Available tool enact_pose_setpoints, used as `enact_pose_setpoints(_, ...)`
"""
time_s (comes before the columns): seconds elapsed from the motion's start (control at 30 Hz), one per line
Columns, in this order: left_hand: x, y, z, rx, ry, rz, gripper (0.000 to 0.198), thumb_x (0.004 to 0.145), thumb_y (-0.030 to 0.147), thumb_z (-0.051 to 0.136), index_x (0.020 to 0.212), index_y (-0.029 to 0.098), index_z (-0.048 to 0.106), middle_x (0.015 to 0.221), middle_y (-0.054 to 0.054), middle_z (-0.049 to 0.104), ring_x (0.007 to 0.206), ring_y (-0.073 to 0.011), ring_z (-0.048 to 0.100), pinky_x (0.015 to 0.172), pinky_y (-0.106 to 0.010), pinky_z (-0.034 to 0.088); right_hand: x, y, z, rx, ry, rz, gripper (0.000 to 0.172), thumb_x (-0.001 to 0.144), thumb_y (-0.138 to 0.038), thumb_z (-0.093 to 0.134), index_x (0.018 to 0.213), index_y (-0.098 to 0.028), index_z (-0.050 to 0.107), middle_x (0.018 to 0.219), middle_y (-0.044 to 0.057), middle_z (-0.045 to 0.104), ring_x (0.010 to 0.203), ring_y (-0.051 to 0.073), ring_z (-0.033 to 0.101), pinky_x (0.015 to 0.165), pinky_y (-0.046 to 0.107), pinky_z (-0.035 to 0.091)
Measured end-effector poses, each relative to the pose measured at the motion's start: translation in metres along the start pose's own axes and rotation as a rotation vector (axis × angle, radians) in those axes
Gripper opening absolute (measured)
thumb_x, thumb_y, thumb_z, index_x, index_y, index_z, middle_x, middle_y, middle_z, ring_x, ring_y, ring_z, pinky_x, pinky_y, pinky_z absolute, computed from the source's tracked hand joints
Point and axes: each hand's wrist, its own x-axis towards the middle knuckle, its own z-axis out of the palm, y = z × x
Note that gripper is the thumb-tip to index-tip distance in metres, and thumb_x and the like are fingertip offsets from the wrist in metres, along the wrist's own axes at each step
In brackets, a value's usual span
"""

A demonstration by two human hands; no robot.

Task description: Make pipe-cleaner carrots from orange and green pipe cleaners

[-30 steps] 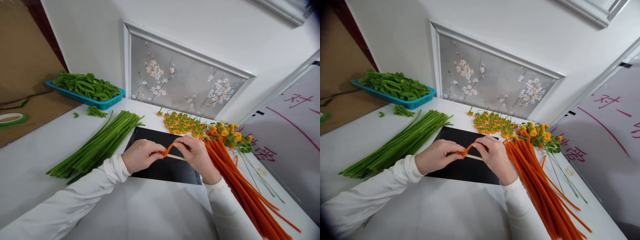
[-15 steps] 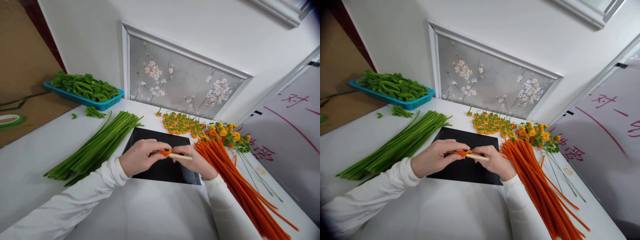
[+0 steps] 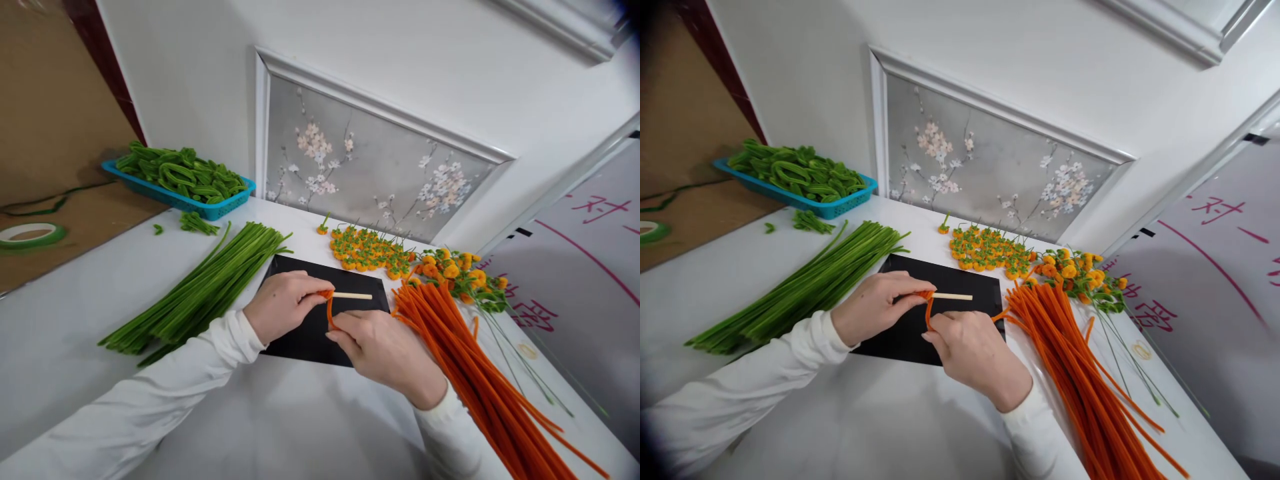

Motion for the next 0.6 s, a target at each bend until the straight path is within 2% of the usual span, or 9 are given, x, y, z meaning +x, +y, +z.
enact_pose_setpoints(0.07, 0.000, -0.001, 0.000, 0.046, -0.025, 0.002, 0.021, 0.087, 0.019, 0.053, 0.100, 0.022, 0.070, 0.086, -0.002, 0.071, 0.078, -0.0160, 0.062, 0.070, -0.025, 0.046, 0.000, 0.001, -0.001, -0.026, 0.018, -0.023, 0.023, 0.095, -0.026, 0.046, 0.076, -0.019, 0.057, 0.069, 0.002, 0.062, 0.058, 0.014, 0.055, 0.050, 0.028, 0.024)
enact_pose_setpoints(0.17, 0.000, 0.000, 0.000, 0.090, -0.071, 0.025, 0.021, 0.088, 0.020, 0.052, 0.100, 0.023, 0.070, 0.087, -0.002, 0.071, 0.079, -0.0161, 0.062, 0.070, -0.025, 0.045, 0.001, 0.006, 0.001, -0.049, 0.120, -0.032, 0.027, 0.097, -0.028, 0.041, 0.080, -0.019, 0.060, 0.070, 0.003, 0.061, 0.061, 0.014, 0.055, 0.053, 0.027, 0.028)
enact_pose_setpoints(0.33, 0.000, 0.002, -0.001, 0.079, -0.110, 0.067, 0.022, 0.088, 0.020, 0.052, 0.101, 0.023, 0.069, 0.092, -0.001, 0.072, 0.081, -0.0161, 0.062, 0.071, -0.024, 0.044, 0.004, 0.017, 0.003, 0.043, 0.266, 0.036, 0.026, 0.097, -0.035, 0.042, 0.094, -0.021, 0.064, 0.079, 0.004, 0.062, 0.067, 0.013, 0.058, 0.060, 0.024, 0.039)
enact_pose_setpoints(0.47, 0.001, 0.003, -0.002, 0.047, -0.125, 0.066, 0.020, 0.088, 0.020, 0.052, 0.099, 0.023, 0.069, 0.089, 0.000, 0.072, 0.080, -0.0153, 0.061, 0.071, -0.023, 0.043, 0.006, 0.021, 0.000, 0.216, 0.345, 0.079, 0.018, 0.094, -0.029, 0.049, 0.091, -0.023, 0.065, 0.084, 0.003, 0.064, 0.072, 0.013, 0.060, 0.068, 0.023, 0.044)
enact_pose_setpoints(0.6, 0.000, 0.005, -0.001, 0.008, -0.145, 0.097, 0.019, 0.088, 0.020, 0.052, 0.097, 0.023, 0.069, 0.083, -0.001, 0.069, 0.077, -0.0147, 0.059, 0.070, -0.022, 0.043, 0.009, 0.025, -0.001, 0.355, 0.410, 0.101, 0.015, 0.089, -0.026, 0.055, 0.082, -0.021, 0.067, 0.079, 0.003, 0.064, 0.072, 0.015, 0.059, 0.067, 0.025, 0.045)
